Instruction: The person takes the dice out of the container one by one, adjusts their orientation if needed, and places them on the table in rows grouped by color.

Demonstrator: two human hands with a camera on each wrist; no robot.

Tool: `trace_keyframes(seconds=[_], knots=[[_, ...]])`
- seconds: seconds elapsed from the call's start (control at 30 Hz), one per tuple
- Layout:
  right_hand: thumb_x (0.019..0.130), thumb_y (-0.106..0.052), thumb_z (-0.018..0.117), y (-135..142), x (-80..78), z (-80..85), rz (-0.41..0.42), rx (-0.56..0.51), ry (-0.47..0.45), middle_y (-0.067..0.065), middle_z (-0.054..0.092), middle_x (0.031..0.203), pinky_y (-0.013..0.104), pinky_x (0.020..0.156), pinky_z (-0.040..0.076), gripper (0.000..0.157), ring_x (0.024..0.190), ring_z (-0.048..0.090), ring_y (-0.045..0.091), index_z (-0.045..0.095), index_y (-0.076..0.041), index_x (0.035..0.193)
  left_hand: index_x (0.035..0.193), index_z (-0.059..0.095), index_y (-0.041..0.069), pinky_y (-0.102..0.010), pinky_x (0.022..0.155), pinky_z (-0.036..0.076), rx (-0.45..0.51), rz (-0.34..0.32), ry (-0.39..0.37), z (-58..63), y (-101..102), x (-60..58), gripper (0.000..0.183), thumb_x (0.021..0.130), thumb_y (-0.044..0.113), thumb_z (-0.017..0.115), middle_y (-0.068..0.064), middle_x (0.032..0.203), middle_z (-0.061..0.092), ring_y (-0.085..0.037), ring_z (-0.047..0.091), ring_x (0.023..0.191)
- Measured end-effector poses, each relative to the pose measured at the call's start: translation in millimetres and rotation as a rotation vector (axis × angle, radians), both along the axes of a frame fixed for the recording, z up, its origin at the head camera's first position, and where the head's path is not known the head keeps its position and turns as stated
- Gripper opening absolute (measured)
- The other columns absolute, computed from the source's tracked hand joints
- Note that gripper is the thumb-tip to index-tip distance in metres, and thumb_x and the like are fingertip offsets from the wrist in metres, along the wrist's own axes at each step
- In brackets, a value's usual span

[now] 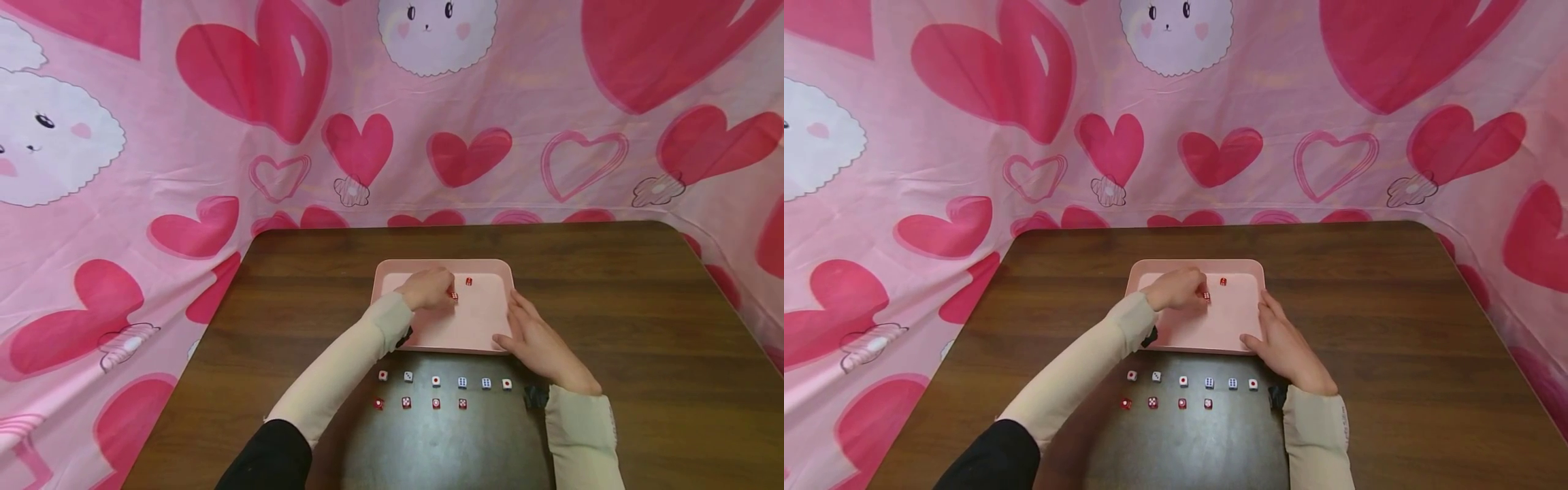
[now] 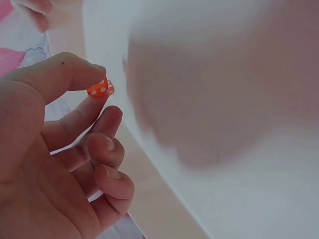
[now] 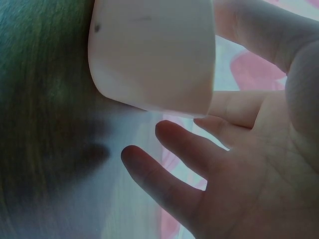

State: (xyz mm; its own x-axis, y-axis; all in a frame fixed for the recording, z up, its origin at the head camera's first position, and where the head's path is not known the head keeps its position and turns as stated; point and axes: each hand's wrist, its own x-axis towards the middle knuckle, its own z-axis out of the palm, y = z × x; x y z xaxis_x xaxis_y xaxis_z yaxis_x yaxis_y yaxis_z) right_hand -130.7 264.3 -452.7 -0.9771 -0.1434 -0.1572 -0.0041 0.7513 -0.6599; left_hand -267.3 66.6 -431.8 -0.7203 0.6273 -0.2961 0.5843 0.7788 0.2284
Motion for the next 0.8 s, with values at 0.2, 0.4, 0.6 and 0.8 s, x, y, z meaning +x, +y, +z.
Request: trace_keyframes(seconds=[0.2,0.4,0.6,0.8], knots=[[0.09,-0.03,0.066,-1,0.0,0.7,0.009,0.002,0.03,0.023,0.012,0.159,0.061,0.109,0.029,0.078,0.141,0.025,0.047,0.029,0.009,0.146,0.091,0.069,0.014,-0.025,0.074,0.046,0.008,-0.022,0.032,1.7,-5,0.2,0.021,0.087,0.034,0.071,0.003,0.089,0.064,-0.011,0.054,0.081],[0.09,-0.032,0.066,0,-0.1,-0.2,0.016,0.013,0.045,0.024,0.013,0.159,0.061,0.108,0.029,0.077,0.14,0.026,0.047,0.032,0.01,0.145,0.089,0.068,0.014,-0.025,0.07,0.045,0.049,-0.023,0.033,1.0,-9,2.2,0.02,0.086,0.033,0.072,0.002,0.084,0.062,-0.012,0.053,0.078],[0.089,-0.033,0.066,0,-0.5,-0.3,0.014,0.01,0.038,0.024,0.013,0.159,0.061,0.107,0.03,0.079,0.14,0.025,0.048,0.03,0.009,0.146,0.087,0.067,0.014,-0.025,0.064,0.045,0.067,-0.005,-0.005,3.6,-14,8.5,0.019,0.085,0.032,0.072,0.004,0.082,0.061,-0.011,0.054,0.073],[0.09,-0.033,0.066,0,-0.9,-0.2,0.013,0.008,0.035,0.023,0.013,0.159,0.061,0.108,0.029,0.08,0.141,0.025,0.047,0.029,0.008,0.147,0.085,0.066,0.015,-0.024,0.061,0.043,0.09,-0.012,0.01,4.6,-21,13.0,0.018,0.084,0.033,0.072,0.005,0.077,0.06,-0.011,0.053,0.069]])
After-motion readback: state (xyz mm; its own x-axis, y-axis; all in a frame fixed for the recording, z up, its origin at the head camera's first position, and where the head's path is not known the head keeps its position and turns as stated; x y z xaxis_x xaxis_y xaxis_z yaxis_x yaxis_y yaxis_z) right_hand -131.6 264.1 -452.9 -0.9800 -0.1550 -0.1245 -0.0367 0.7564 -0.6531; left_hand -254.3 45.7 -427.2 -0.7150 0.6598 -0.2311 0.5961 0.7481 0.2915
